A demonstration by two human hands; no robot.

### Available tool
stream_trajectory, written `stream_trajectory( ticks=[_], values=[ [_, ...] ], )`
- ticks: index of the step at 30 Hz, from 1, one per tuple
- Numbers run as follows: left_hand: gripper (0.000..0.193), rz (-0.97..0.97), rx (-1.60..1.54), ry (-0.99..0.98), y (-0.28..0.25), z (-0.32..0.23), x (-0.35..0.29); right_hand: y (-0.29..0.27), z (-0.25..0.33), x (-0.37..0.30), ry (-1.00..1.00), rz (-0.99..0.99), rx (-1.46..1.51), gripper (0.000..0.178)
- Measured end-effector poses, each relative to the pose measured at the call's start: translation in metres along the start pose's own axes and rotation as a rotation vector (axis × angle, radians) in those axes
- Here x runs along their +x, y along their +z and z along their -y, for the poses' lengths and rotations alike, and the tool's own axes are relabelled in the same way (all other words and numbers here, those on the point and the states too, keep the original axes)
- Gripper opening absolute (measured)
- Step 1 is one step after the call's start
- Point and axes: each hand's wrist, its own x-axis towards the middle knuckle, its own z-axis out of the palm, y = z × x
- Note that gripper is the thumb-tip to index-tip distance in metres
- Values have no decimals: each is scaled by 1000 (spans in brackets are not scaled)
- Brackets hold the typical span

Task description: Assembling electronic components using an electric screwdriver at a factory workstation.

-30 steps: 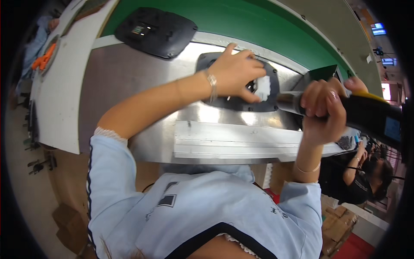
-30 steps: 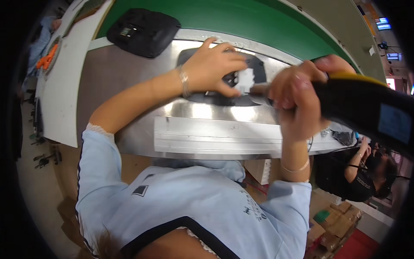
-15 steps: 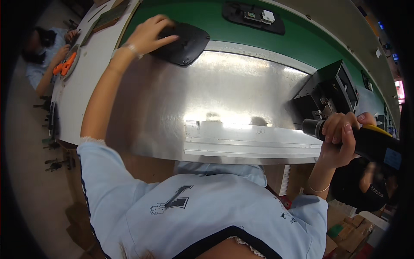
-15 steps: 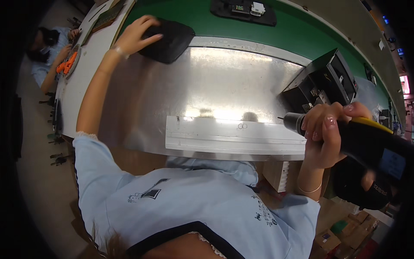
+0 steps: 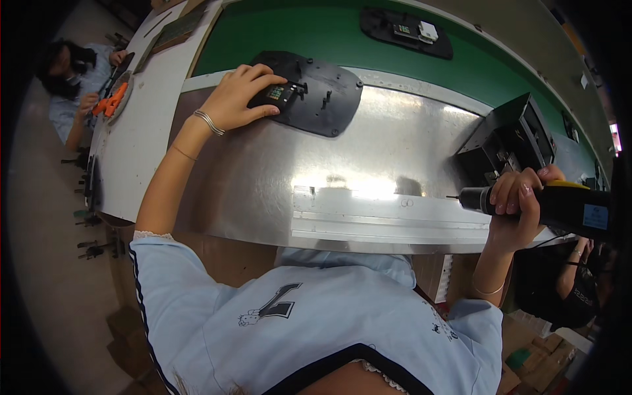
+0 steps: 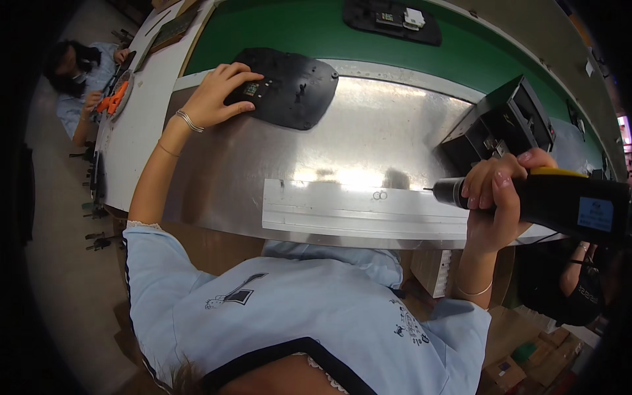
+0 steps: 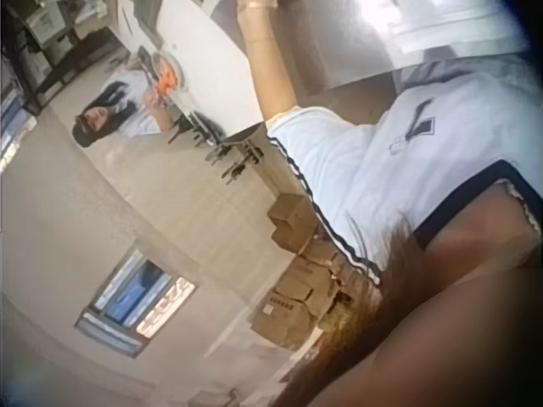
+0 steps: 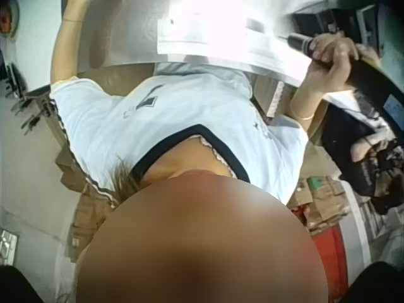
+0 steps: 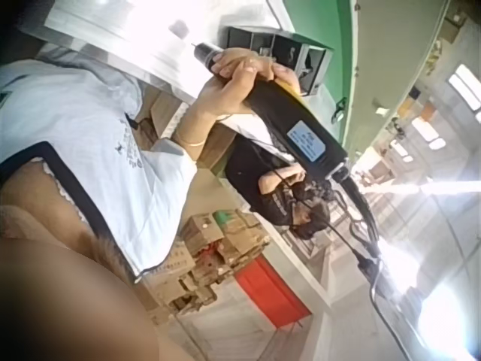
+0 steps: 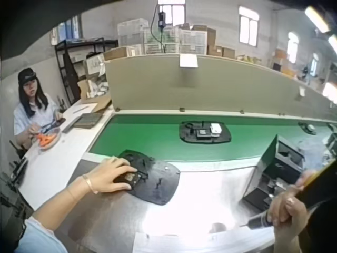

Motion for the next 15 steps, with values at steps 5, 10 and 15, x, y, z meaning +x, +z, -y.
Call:
stream_trajectory(
  ticks=[5,10,15],
  values=[
    [49,33,-28,-27,-2,-4,-11,-1,-8,1,45,-23,35,27],
    [46,-126,50,-183,10,-8,-56,-21,-18,-3,31,-53,80,32],
    [44,-204,49,-570,2,2,-128,-29,-16,-3,11,-68,21,32]
  ],
)
